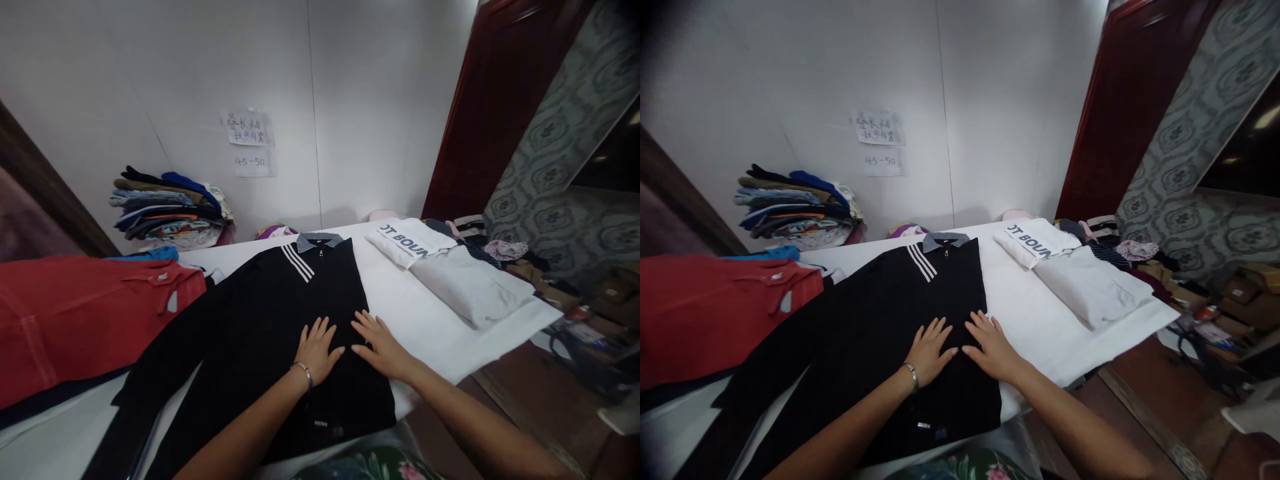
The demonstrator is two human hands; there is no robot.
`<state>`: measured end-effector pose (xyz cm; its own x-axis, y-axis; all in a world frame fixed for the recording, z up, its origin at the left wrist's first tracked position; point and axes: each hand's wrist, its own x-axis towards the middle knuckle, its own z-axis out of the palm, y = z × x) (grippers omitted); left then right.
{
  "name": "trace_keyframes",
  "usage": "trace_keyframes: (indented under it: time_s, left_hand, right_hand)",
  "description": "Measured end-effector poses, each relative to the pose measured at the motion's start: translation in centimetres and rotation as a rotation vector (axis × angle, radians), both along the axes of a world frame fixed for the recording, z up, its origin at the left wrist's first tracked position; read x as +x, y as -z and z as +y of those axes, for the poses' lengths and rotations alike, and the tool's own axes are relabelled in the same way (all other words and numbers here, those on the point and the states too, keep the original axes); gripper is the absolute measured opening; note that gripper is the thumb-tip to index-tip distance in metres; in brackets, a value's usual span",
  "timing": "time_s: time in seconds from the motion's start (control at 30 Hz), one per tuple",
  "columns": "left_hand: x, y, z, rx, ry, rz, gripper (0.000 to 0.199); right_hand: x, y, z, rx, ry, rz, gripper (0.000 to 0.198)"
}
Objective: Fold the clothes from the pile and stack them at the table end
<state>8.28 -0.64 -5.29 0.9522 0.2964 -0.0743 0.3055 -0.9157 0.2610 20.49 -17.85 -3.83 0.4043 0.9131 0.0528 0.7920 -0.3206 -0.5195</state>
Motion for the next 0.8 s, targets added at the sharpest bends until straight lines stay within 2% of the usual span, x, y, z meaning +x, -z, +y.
trace_keyframes:
  time_s: [0.2, 0.43, 0.8]
  left_hand:
    - [-0.1, 0.3, -0.5, 0.024, -0.022, -0.046, 0.060]
    - [-0.6, 1.6, -0.4, 0.023, -0.016, -0.132, 0.062]
    - [-0.7, 2.0, -0.3, -0.012, 0.001, -0.123, 0.062]
  right_hand:
    - [5.3, -1.1, 7.8, -0.027, 0.112, -0.089, 0.065]
    - [11.2, -1.0, 17.5, -0.093, 0.291, -0.192, 0.064]
    - [19.7, 0.0, 24.6, -0.176, 0.491, -0.212, 0.066]
